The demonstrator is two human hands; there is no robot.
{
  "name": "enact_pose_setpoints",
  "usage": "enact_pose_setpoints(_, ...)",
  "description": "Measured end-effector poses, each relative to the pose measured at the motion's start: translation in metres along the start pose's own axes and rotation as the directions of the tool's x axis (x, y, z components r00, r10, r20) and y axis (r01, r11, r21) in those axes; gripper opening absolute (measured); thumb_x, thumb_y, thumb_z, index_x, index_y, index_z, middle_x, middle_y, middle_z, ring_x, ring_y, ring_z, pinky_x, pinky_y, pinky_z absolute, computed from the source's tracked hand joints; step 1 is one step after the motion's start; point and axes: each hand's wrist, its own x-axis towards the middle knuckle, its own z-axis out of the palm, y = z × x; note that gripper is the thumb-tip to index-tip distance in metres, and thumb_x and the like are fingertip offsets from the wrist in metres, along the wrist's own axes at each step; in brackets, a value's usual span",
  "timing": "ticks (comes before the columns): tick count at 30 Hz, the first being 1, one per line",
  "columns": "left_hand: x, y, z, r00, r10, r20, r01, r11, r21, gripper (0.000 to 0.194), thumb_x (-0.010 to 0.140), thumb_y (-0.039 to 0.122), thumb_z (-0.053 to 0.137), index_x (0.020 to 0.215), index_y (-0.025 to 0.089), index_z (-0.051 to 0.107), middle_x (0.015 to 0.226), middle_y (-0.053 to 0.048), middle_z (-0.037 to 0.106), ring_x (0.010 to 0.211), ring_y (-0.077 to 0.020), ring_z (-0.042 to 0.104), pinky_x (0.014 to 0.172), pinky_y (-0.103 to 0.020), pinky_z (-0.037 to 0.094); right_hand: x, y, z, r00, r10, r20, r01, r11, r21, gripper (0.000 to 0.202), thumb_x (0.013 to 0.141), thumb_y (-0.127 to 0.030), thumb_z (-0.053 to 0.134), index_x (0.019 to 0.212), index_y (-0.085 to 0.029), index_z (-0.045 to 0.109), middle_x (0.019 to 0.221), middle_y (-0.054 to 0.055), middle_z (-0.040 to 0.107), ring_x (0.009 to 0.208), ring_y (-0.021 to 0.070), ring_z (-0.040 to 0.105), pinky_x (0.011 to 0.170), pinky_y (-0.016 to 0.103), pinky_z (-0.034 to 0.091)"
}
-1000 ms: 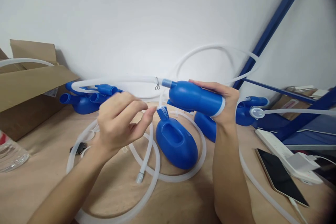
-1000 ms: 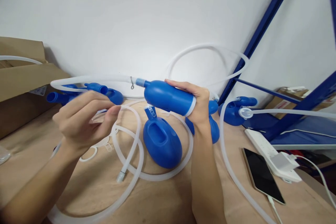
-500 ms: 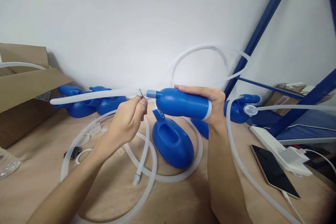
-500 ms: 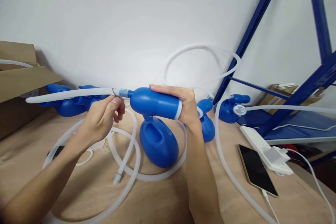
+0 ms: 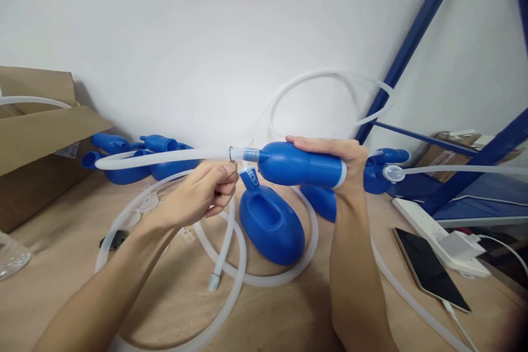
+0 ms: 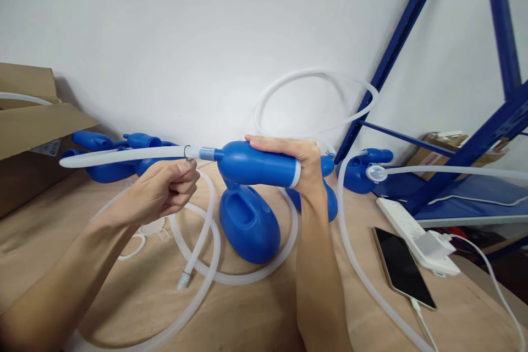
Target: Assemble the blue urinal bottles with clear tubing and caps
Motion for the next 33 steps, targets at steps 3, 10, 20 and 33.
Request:
enact_pose_setpoints(3, 0.005, -0.002, 0.005, 0.99, -0.091, 0.111, 0.102, 0.99, -0.095, 0.041, 0.096, 0.039, 0.048, 0.065, 0.023, 0.028, 0.057, 0.008, 0.021, 0.041, -0.0051, 0.013, 0.033, -0.016, 0.015, -0.001, -0.007, 0.0, 0.995, 0.04, 0.088, -0.037, 0.999, -0.031, 0.028, 0.088, -0.035, 0.08, 0.112, -0.049, 0.079, 0.123, -0.01, 0.076, 0.118, 0.0326, 0.073, 0.113, 0.056, 0.057)
enact_pose_setpoints(10, 0.007, -0.004, 0.008, 0.993, -0.059, 0.105, 0.075, 0.984, -0.16, 0.042, 0.099, 0.039, 0.049, 0.065, 0.022, 0.029, 0.058, 0.009, 0.022, 0.042, -0.0042, 0.013, 0.033, -0.014, 0.018, 0.001, -0.008, 0.004, 0.995, 0.073, 0.069, -0.07, 0.996, -0.049, 0.027, 0.086, -0.036, 0.082, 0.111, -0.047, 0.08, 0.122, -0.01, 0.076, 0.118, 0.0336, 0.073, 0.114, 0.059, 0.056)
enact_pose_setpoints(20, 0.004, -0.005, 0.0, 0.993, -0.016, 0.119, 0.03, 0.992, -0.119, 0.041, 0.103, 0.036, 0.044, 0.067, 0.022, 0.029, 0.063, 0.007, 0.021, 0.046, -0.0059, 0.016, 0.036, -0.015, 0.023, 0.003, -0.009, 0.008, 0.999, 0.027, 0.04, -0.027, 1.0, 0.001, 0.027, 0.09, -0.032, 0.077, 0.111, -0.048, 0.08, 0.121, -0.011, 0.076, 0.117, 0.0327, 0.074, 0.112, 0.056, 0.058)
enact_pose_setpoints(33, 0.007, -0.003, 0.008, 0.999, 0.025, -0.029, -0.027, 0.998, -0.055, 0.036, 0.094, 0.037, 0.048, 0.068, 0.023, 0.027, 0.064, 0.007, 0.021, 0.045, -0.0065, 0.019, 0.033, -0.016, 0.029, 0.004, -0.002, 0.011, 0.996, 0.093, -0.018, -0.092, 0.995, 0.044, 0.021, 0.083, -0.041, 0.084, 0.104, -0.043, 0.083, 0.118, -0.007, 0.078, 0.116, 0.0334, 0.074, 0.115, 0.056, 0.056)
